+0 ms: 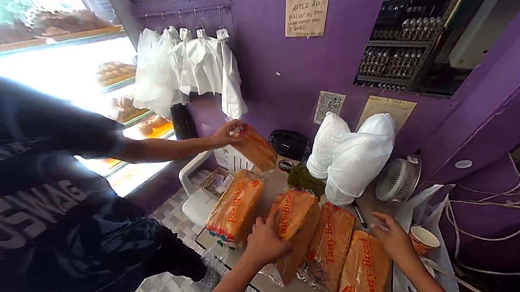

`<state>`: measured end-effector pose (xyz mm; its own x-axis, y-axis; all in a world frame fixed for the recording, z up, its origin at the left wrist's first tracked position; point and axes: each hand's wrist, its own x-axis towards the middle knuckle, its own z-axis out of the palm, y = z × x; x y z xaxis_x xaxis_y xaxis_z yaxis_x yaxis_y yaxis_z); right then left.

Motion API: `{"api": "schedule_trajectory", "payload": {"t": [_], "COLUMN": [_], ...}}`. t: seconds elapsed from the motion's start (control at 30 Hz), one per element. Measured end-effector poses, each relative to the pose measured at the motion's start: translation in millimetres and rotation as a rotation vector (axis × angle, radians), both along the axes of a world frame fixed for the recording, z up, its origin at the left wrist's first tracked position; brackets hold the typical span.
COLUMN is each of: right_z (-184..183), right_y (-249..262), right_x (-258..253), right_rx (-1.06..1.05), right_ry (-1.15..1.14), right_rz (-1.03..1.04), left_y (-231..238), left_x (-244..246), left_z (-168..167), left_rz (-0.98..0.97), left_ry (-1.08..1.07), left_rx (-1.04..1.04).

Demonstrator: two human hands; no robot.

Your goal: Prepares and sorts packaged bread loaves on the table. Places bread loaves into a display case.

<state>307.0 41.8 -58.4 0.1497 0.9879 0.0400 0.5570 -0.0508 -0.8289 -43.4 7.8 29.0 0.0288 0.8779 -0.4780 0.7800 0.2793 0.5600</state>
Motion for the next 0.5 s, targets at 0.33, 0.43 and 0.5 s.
{"api": "schedule_trajectory", "payload": {"t": [0.33,0.43,0.5], "right_z": [47.2,47.3,49.4], "right_y": [-135.5,-166.3,-182.0], "right_x": [-182.2,-238.4,-272.4], "right_rx": [0.298,0.255,0.18], "right_ry": [0.489,0.604,0.629], "right_rz": [0.126,0.217,0.308], "left_y": [-147.3,-190.2,-213.2], "left_x": [-134.1,-182.8,-213.5], "left_z": [-1.2,3.9,4.3], "left_rz": [0.079,0.148,0.208], "left_ry": [-0.75,-0.894,-0.954], "left_rx": [0.059,0.102,0.147]}}
